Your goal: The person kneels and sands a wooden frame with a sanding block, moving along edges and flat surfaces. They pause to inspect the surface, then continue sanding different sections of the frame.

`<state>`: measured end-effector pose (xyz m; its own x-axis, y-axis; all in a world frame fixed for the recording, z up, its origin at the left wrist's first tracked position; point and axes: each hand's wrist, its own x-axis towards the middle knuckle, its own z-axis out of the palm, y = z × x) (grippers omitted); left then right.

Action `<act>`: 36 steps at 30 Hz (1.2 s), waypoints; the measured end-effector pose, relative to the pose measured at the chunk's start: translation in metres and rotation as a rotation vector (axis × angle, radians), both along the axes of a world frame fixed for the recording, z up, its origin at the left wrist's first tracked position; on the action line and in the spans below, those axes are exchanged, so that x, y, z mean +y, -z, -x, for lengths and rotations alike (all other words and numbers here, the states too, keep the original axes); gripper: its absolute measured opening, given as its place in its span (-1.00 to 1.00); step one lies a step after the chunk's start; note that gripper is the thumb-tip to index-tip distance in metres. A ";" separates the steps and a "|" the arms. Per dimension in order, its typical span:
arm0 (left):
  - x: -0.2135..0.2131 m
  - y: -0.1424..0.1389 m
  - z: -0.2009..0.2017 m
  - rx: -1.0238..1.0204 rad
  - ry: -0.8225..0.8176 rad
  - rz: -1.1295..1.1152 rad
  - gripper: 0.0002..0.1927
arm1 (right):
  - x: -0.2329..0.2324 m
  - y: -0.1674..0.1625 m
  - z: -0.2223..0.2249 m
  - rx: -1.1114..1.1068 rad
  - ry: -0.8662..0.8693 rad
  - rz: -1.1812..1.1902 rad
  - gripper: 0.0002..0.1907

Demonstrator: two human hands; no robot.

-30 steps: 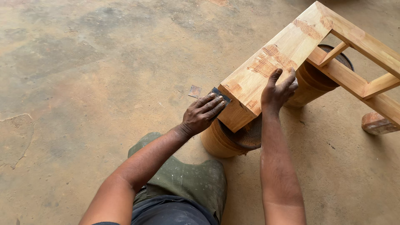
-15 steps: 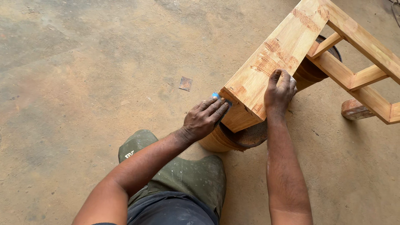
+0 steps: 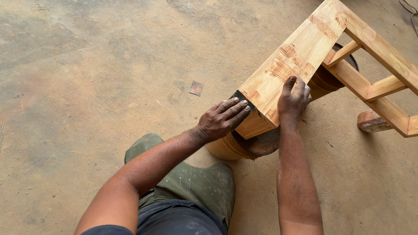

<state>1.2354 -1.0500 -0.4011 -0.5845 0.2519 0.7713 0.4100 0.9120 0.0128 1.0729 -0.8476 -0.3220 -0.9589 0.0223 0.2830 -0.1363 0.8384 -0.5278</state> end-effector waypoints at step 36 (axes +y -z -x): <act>0.019 -0.003 0.004 0.099 0.192 0.150 -0.57 | -0.001 0.003 0.002 -0.014 -0.001 -0.008 0.10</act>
